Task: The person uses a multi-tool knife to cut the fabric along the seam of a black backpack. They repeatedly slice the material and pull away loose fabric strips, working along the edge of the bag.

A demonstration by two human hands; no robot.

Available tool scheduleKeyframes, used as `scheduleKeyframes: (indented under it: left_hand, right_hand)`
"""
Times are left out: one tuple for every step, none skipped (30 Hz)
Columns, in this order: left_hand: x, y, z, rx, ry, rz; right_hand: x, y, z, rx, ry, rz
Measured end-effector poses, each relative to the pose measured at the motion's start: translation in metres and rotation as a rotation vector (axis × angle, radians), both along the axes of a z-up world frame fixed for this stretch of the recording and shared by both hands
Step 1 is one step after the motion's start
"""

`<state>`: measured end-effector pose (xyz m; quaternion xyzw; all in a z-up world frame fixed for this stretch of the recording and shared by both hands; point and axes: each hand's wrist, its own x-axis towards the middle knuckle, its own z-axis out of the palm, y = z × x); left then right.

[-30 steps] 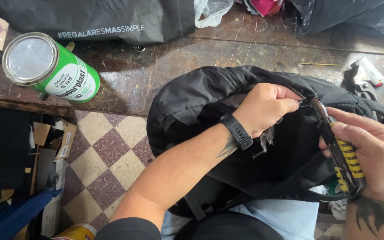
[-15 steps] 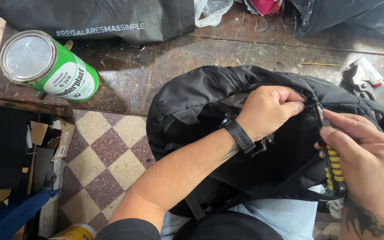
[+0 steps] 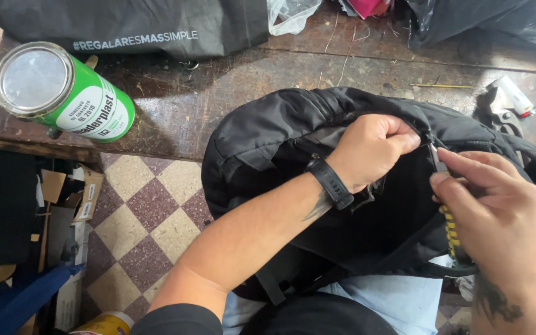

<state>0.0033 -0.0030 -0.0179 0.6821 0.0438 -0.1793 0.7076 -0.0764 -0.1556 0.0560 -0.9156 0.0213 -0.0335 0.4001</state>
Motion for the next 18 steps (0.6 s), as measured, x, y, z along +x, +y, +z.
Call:
scheduleKeyframes:
  left_hand:
    - [0.001,0.001,-0.002,-0.046,0.033,0.024]
    - [0.002,0.008,-0.002,-0.044,0.035,0.026]
    - [0.005,0.015,-0.001,-0.265,0.053,0.064]
    - [0.008,0.022,0.000,-0.485,0.071,0.100]
    - [0.006,0.022,0.004,-0.490,0.070,0.098]
    - [0.003,0.023,0.008,-0.270,0.047,0.044]
    - [-0.001,0.027,0.012,-0.041,0.028,-0.001]
    - [-0.008,0.034,0.015,-0.038,0.031,0.007]
    - [-0.010,0.038,0.020,-0.007,-0.100,-0.049]
    - [-0.013,0.042,0.025,0.025,-0.231,-0.104]
    - [-0.019,0.053,0.035,0.025,-0.230,-0.103]
    - [-0.024,0.064,0.046,0.067,-0.428,-0.158]
    - [-0.030,0.076,0.056,0.111,-0.626,-0.211]
    - [-0.036,0.085,0.060,0.113,-0.625,-0.207]
    - [-0.043,0.094,0.064,0.073,-0.800,-0.289]
    - [-0.051,0.102,0.068,0.034,-0.973,-0.375]
    - [-0.062,0.111,0.075,0.044,-0.972,-0.375]
    - [-0.073,0.119,0.083,0.020,-0.973,-0.372]
  right_hand:
    - [0.001,0.001,0.001,0.008,0.015,0.004]
    - [0.001,-0.010,-0.012,0.009,0.017,0.007]
    - [0.003,-0.021,-0.025,-0.043,0.030,-0.031]
    - [0.006,-0.032,-0.038,-0.094,0.043,-0.068]
    - [0.004,-0.026,-0.030,-0.099,0.040,-0.069]
    - [0.003,-0.019,-0.024,-0.026,0.005,-0.063]
    - [0.001,-0.009,-0.019,0.054,-0.026,-0.048]
    - [0.001,-0.004,-0.011,0.058,-0.023,-0.041]
    - [0.002,-0.001,-0.003,0.199,0.077,-0.083]
    - [0.003,0.002,0.006,0.340,0.177,-0.123]
    - [0.002,-0.010,0.001,0.341,0.179,-0.123]
    - [0.001,-0.021,-0.004,0.400,0.255,-0.166]
    - [0.002,-0.032,-0.009,0.460,0.331,-0.205]
    - [0.000,-0.049,-0.022,0.460,0.332,-0.201]
    - [-0.001,-0.065,-0.036,0.489,0.293,-0.172]
    - [-0.001,-0.081,-0.050,0.518,0.254,-0.143]
    - [-0.003,-0.088,-0.056,0.526,0.254,-0.137]
    - [-0.004,-0.095,-0.062,0.503,0.228,-0.098]
